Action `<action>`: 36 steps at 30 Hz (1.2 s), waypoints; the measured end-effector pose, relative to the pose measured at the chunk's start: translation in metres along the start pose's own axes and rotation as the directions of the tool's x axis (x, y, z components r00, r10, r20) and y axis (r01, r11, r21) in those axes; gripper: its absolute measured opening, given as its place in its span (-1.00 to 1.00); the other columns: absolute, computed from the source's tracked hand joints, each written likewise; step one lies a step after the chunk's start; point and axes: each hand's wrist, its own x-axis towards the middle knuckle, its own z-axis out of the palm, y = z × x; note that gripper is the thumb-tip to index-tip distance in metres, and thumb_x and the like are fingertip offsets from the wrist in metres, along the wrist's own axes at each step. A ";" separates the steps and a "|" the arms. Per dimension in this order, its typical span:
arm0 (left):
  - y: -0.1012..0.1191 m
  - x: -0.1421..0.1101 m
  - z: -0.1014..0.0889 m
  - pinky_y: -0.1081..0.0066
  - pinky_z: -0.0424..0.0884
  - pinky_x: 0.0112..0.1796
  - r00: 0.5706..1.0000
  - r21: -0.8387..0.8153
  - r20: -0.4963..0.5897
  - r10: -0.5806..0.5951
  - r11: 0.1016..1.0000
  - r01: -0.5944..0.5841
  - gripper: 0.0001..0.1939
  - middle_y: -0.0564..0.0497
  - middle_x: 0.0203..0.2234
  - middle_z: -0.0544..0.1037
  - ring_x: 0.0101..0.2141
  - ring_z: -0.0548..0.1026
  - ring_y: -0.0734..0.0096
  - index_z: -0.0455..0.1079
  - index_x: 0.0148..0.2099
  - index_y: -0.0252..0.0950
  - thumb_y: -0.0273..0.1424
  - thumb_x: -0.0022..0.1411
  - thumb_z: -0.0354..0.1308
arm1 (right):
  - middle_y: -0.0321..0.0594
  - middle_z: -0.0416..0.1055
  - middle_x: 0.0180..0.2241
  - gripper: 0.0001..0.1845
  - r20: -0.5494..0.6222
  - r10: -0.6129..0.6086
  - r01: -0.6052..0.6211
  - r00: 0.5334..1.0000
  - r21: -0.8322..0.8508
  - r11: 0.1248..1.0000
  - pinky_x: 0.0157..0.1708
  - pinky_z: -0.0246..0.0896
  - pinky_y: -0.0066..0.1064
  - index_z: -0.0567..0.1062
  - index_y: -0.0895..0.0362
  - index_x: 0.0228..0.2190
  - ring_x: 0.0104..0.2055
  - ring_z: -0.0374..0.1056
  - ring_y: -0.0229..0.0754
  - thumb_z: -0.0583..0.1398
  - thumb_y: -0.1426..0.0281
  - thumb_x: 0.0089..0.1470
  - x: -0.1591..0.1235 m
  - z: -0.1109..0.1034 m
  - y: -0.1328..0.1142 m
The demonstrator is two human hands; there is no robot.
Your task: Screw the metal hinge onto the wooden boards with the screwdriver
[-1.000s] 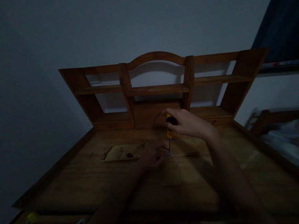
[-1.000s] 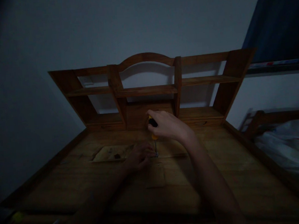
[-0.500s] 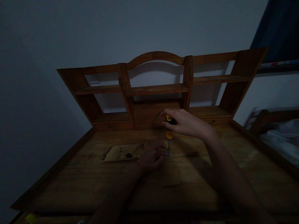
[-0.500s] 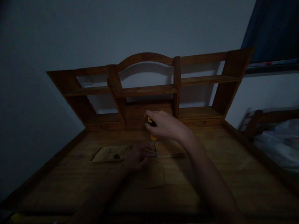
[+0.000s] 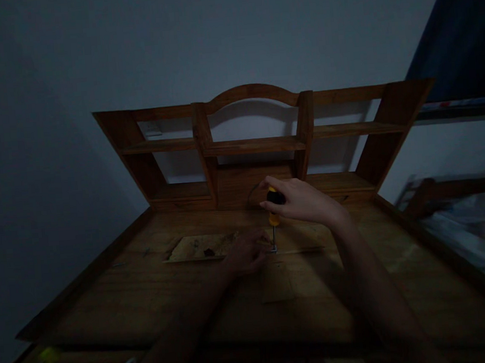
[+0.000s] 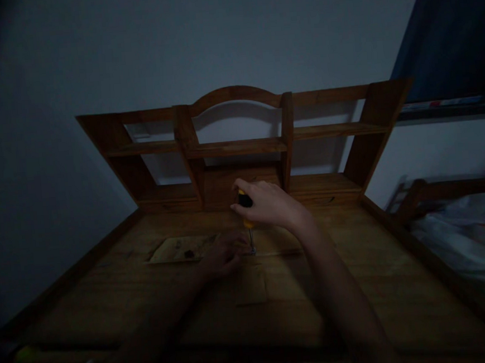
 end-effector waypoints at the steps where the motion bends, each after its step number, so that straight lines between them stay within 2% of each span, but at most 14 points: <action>1: 0.000 0.000 0.000 0.22 0.35 0.01 1.000 0.001 0.008 -0.010 1.000 0.010 -0.69 -0.05 -0.06 0.46 -0.06 0.43 0.25 0.51 -0.10 -0.23 -0.47 0.23 -0.02 | -0.16 0.45 -0.06 -0.58 0.014 -0.017 0.017 1.000 0.016 1.000 -0.14 0.21 -0.31 0.32 0.04 0.05 -0.11 0.39 -0.07 0.15 0.26 0.16 -0.001 -0.001 -0.001; 3: -0.002 0.000 0.000 0.20 0.34 0.01 1.000 0.006 0.017 -0.015 1.000 0.015 -0.69 -0.06 -0.05 0.46 -0.05 0.42 0.23 0.52 -0.09 -0.22 -0.46 0.22 -0.01 | -0.18 0.40 0.02 -0.54 0.031 -0.046 0.044 0.998 0.039 0.998 -0.12 0.21 -0.34 0.29 0.02 0.09 -0.08 0.38 -0.10 0.15 0.35 0.14 -0.002 -0.002 -0.002; 5: -0.002 -0.001 0.000 0.21 0.34 0.01 1.000 0.005 0.015 -0.007 1.000 0.007 -0.68 -0.06 -0.05 0.45 -0.05 0.42 0.23 0.52 -0.08 -0.21 -0.46 0.21 0.00 | -0.17 0.41 0.01 -0.57 0.027 -0.045 0.044 0.999 0.028 0.999 -0.12 0.20 -0.34 0.30 0.02 0.08 -0.05 0.37 -0.09 0.13 0.35 0.16 -0.002 -0.002 -0.002; 8: -0.002 0.000 0.000 0.23 0.33 0.00 1.000 0.005 0.021 -0.021 1.000 0.021 -0.67 -0.05 -0.06 0.45 -0.07 0.42 0.25 0.52 -0.08 -0.21 -0.49 0.19 0.00 | -0.13 0.47 -0.14 -0.66 -0.010 0.020 -0.020 1.000 -0.060 0.998 -0.15 0.20 -0.29 0.34 0.07 0.00 -0.11 0.39 -0.04 0.10 0.25 0.21 -0.001 0.002 -0.003; 10: 0.000 0.000 -0.001 0.23 0.34 -0.01 0.999 0.005 0.029 -0.037 0.999 0.037 -0.67 -0.05 -0.07 0.45 -0.08 0.43 0.25 0.53 -0.09 -0.22 -0.48 0.19 0.00 | -0.12 0.48 -0.22 -0.66 -0.024 0.055 -0.057 0.998 -0.106 0.993 -0.18 0.21 -0.27 0.34 0.09 -0.04 -0.16 0.40 -0.01 0.10 0.20 0.21 0.000 0.003 -0.003; 12: 0.001 0.000 -0.001 0.24 0.34 -0.02 0.999 -0.008 0.031 -0.033 0.999 0.033 -0.68 -0.05 -0.07 0.45 -0.07 0.42 0.25 0.53 -0.11 -0.22 -0.48 0.20 -0.01 | -0.10 0.47 -0.16 -0.62 -0.015 0.035 -0.036 0.999 -0.089 0.995 -0.15 0.21 -0.26 0.33 0.10 -0.01 -0.12 0.40 -0.01 0.12 0.22 0.19 0.001 0.003 -0.002; 15: -0.001 0.000 -0.001 0.25 0.33 0.00 1.000 -0.029 0.025 -0.011 1.000 0.012 -0.68 -0.05 -0.07 0.46 -0.05 0.41 0.24 0.53 -0.12 -0.23 -0.49 0.18 0.00 | -0.11 0.39 0.03 -0.58 0.005 -0.049 0.049 0.999 -0.006 0.999 -0.03 0.19 -0.27 0.31 0.09 0.06 0.02 0.34 -0.03 0.13 0.35 0.14 0.001 0.000 0.000; 22: -0.003 0.000 0.001 0.25 0.34 -0.04 1.000 -0.033 0.013 -0.024 0.999 0.024 -0.68 -0.05 -0.10 0.47 -0.10 0.43 0.26 0.52 -0.09 -0.21 -0.47 0.20 0.01 | -0.11 0.41 -0.01 -0.62 -0.003 -0.083 0.083 0.997 0.037 0.996 0.04 0.16 -0.20 0.32 0.09 0.06 0.04 0.32 -0.03 0.11 0.38 0.20 -0.001 -0.001 0.000; 30: -0.002 0.001 0.002 0.24 0.35 -0.03 1.000 -0.038 0.022 -0.013 0.999 0.014 -0.68 -0.06 -0.10 0.47 -0.07 0.43 0.24 0.51 -0.09 -0.23 -0.49 0.19 0.00 | -0.10 0.42 -0.06 -0.65 0.006 -0.076 0.076 0.997 0.014 0.997 -0.01 0.20 -0.23 0.33 0.09 0.04 -0.01 0.34 -0.03 0.12 0.32 0.23 -0.001 -0.002 0.001; 36: -0.003 0.000 0.004 0.22 0.32 0.02 1.000 -0.038 0.000 -0.021 0.999 0.021 -0.69 -0.06 -0.07 0.46 -0.04 0.41 0.24 0.52 -0.10 -0.23 -0.49 0.19 0.01 | -0.12 0.44 -0.16 -0.72 -0.024 -0.002 0.000 1.000 -0.064 0.998 -0.12 0.21 -0.27 0.36 0.10 -0.09 -0.11 0.37 -0.04 0.13 0.23 0.22 0.001 0.003 0.003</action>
